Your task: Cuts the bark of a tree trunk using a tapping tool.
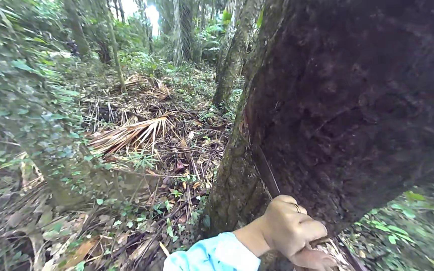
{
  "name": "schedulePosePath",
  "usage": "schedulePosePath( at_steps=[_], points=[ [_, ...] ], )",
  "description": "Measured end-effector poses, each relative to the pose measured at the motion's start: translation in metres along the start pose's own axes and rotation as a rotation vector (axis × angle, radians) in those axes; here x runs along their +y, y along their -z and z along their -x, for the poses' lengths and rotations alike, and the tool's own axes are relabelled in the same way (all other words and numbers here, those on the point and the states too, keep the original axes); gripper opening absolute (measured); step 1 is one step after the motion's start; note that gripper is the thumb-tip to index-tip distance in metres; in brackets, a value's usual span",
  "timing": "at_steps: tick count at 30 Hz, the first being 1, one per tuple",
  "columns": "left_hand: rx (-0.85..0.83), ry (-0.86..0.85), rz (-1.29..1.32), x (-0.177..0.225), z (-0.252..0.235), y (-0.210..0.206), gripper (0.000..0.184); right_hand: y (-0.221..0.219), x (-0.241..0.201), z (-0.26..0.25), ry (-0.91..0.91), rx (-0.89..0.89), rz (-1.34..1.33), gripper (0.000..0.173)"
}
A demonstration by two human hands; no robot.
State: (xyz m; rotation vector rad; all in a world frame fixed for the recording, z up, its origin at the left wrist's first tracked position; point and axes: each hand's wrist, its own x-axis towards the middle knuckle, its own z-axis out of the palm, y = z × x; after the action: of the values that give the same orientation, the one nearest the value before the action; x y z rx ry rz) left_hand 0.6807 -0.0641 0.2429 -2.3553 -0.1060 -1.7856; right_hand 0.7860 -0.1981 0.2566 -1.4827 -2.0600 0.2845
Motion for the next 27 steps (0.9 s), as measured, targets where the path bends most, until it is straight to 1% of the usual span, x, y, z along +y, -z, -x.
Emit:
schedulePosePath(
  at_steps=[2, 4, 6, 8, 9, 10, 12, 14, 15, 17, 19, 20, 22, 24, 26, 27],
  points=[
    [0.018, 0.001, -0.003, 0.005, 0.005, -0.002, 0.071, -0.005, 0.002, 0.008, 0.010, 0.048, 0.031, 0.026],
    [0.008, -0.004, -0.002, 0.012, 0.013, -0.002, 0.072, -0.012, 0.001, 0.016, -0.018, 0.040, 0.032, 0.026],
    [-0.004, -0.036, -0.003, 0.001, 0.014, 0.001, 0.072, -0.020, 0.003, 0.010, -0.026, 0.053, 0.031, 0.027],
    [-0.005, -0.064, -0.003, -0.014, 0.009, 0.004, 0.073, -0.026, -0.001, -0.002, -0.014, 0.133, 0.043, 0.026],
    [0.006, -0.070, -0.008, -0.018, 0.006, 0.004, 0.072, -0.024, -0.002, -0.005, -0.019, 0.146, 0.040, 0.025],
    [0.021, -0.065, -0.018, -0.017, 0.004, 0.001, 0.072, -0.021, -0.001, -0.005, -0.027, 0.142, 0.038, 0.025],
    [0.031, -0.030, -0.017, -0.004, 0.011, -0.003, 0.071, -0.022, 0.004, 0.005, -0.046, 0.112, 0.037, 0.026],
    [0.011, -0.036, 0.003, 0.002, 0.020, -0.002, 0.072, -0.027, 0.008, 0.011, -0.065, 0.048, 0.038, 0.026],
    [-0.001, -0.055, 0.003, -0.003, 0.022, -0.001, 0.072, -0.031, 0.007, 0.007, -0.083, 0.035, 0.040, 0.027],
    [-0.034, -0.085, -0.011, -0.022, 0.019, 0.008, 0.074, -0.042, -0.002, -0.009, -0.116, 0.100, 0.034, 0.027],
    [-0.024, -0.110, -0.025, -0.031, 0.013, 0.011, 0.074, -0.040, -0.009, -0.017, -0.146, 0.129, 0.020, 0.028],
    [-0.010, -0.099, -0.032, -0.030, 0.012, 0.008, 0.072, -0.038, -0.008, -0.017, -0.143, 0.137, 0.018, 0.028],
    [0.005, -0.054, -0.019, -0.015, 0.017, 0.002, 0.073, -0.036, -0.001, -0.004, -0.111, 0.137, 0.019, 0.027],
    [-0.022, -0.057, -0.010, -0.004, 0.025, 0.001, 0.069, -0.040, 0.008, 0.006, -0.093, 0.097, 0.024, 0.026],
    [-0.027, -0.090, -0.052, -0.018, 0.024, 0.003, 0.070, -0.045, 0.009, -0.005, -0.140, 0.058, 0.042, 0.029],
    [-0.017, -0.099, -0.066, -0.030, 0.019, 0.006, 0.070, -0.047, 0.004, -0.017, -0.165, 0.083, 0.045, 0.027]
  ],
)
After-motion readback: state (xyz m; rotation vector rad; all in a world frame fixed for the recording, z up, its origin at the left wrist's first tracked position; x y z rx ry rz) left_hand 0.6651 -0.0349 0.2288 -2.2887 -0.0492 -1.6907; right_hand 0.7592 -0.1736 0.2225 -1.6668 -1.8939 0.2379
